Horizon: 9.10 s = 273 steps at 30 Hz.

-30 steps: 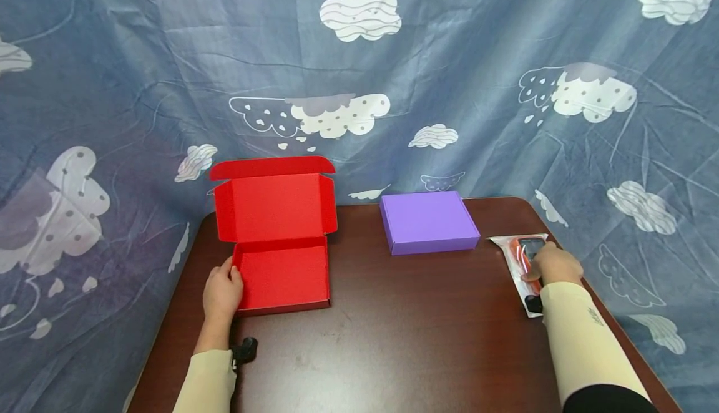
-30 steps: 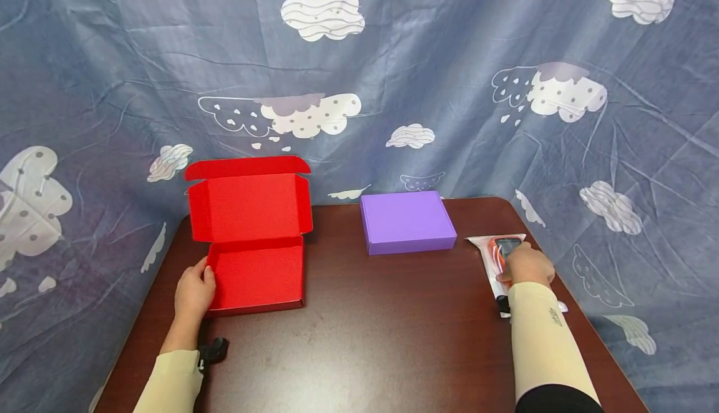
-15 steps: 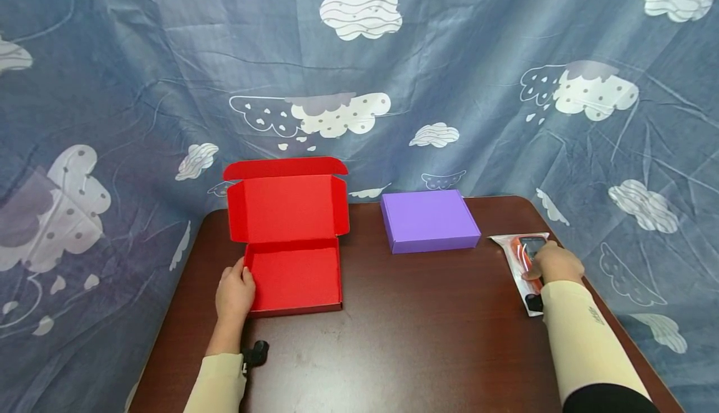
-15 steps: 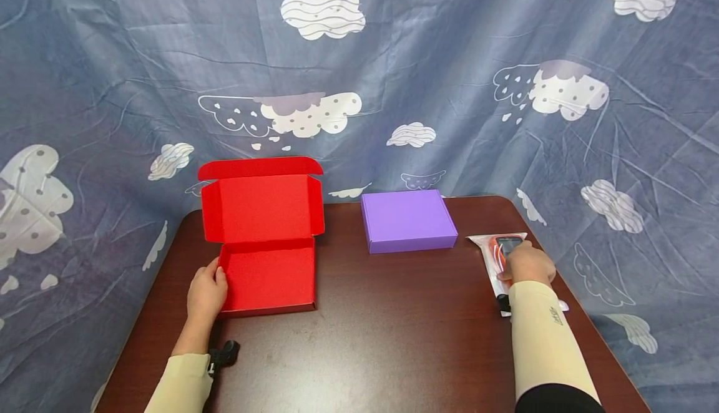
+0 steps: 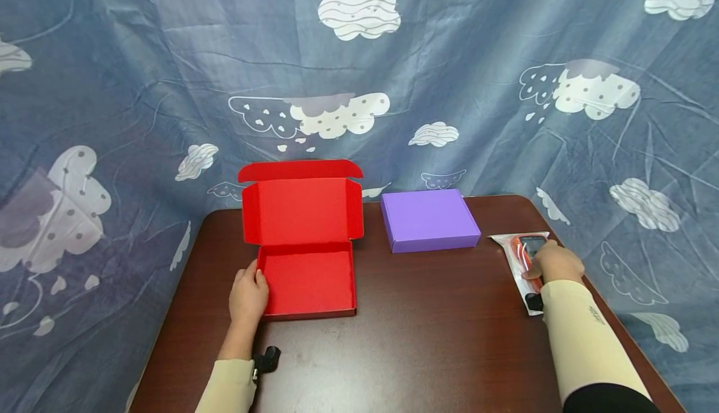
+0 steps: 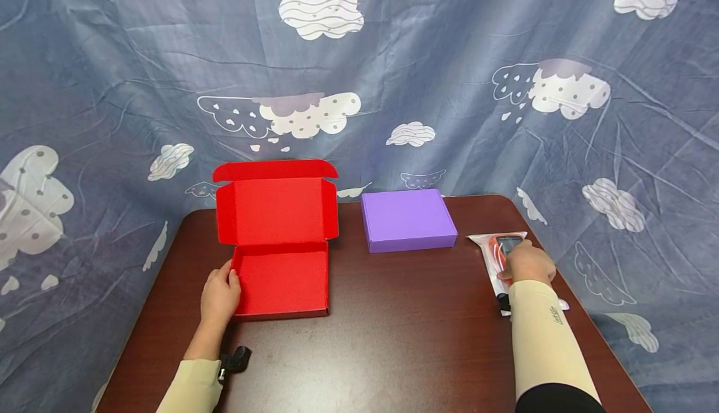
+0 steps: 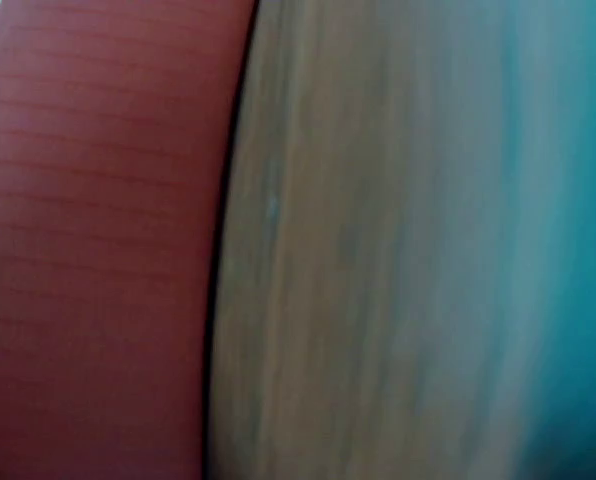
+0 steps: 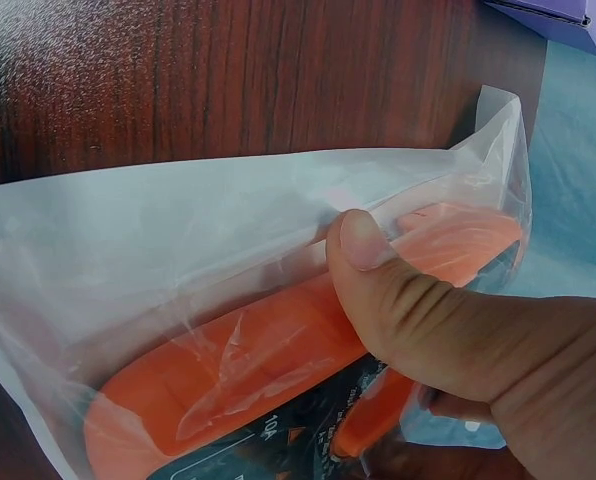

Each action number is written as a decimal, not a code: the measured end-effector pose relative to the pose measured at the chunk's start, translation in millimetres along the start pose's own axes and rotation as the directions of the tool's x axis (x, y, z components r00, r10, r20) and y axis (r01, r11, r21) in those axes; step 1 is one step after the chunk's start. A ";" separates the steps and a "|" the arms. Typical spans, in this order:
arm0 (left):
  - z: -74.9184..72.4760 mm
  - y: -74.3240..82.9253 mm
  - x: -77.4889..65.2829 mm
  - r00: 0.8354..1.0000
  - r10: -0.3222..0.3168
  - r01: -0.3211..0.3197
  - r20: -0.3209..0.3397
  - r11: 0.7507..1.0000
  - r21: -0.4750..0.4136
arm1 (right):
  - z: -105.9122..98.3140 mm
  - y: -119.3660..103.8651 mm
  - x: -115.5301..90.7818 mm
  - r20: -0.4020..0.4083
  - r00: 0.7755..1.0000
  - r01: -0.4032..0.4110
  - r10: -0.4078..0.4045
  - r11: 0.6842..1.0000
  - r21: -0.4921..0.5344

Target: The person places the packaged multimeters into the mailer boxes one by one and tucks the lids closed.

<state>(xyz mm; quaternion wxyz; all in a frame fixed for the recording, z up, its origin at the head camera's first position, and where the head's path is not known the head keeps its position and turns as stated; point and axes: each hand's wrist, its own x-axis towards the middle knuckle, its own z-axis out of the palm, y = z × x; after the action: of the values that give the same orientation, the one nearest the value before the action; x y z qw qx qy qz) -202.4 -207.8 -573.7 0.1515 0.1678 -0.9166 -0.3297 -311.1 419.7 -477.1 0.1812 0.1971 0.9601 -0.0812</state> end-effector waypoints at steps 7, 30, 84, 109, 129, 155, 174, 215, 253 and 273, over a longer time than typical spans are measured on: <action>6.8 11.1 -7.1 1.000 -0.002 0.001 -0.017 1.000 -0.016 | -0.5 -1.2 -1.7 -0.009 1.000 0.004 -0.003 1.000 0.019; 33.6 38.4 -27.0 0.999 0.012 -0.015 -0.044 0.998 -0.066 | -0.7 -1.6 -0.3 0.013 1.000 -0.006 0.005 1.000 0.017; 67.0 85.4 -56.9 0.996 0.064 -0.070 -0.067 0.993 -0.099 | -3.3 -0.5 -1.9 -0.002 1.000 0.004 -0.004 1.000 0.009; 65.3 82.5 -55.8 0.998 0.041 -0.048 -0.055 0.990 -0.129 | 2.9 14.2 3.1 -0.001 0.998 0.064 -0.064 0.997 0.040; 64.8 82.7 -56.7 0.997 0.052 -0.060 -0.060 0.988 -0.143 | 39.2 64.1 3.0 -0.122 0.974 0.208 -0.192 0.968 0.139; 63.7 84.9 -57.0 0.995 0.062 -0.074 -0.084 0.987 -0.143 | 48.0 57.8 -6.8 -0.242 0.954 0.218 -0.175 0.962 0.163; 64.8 83.0 -57.4 0.996 0.044 -0.054 -0.073 0.989 -0.138 | 49.6 51.1 -21.7 -0.259 0.950 0.224 -0.176 0.959 0.172; 66.4 81.9 -56.1 0.997 0.044 -0.053 -0.070 0.989 -0.141 | 40.9 17.2 -71.7 -0.424 0.853 0.383 -0.305 0.917 0.112; 67.3 80.7 -55.3 0.995 0.055 -0.066 -0.079 0.987 -0.144 | 45.4 -19.4 -106.8 -0.492 0.580 0.752 -0.649 0.659 0.016; 66.8 80.9 -56.0 0.998 0.034 -0.042 -0.056 0.988 -0.151 | 44.7 -36.7 -124.3 -0.463 0.492 0.836 -0.737 0.548 0.017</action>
<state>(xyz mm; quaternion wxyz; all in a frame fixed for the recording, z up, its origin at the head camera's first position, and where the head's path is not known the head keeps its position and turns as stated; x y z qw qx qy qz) -194.9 -89.2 -579.3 0.1944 0.1471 -0.8875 -0.3910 -205.5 332.8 -467.9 -0.1035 -0.2345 0.9394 -0.2277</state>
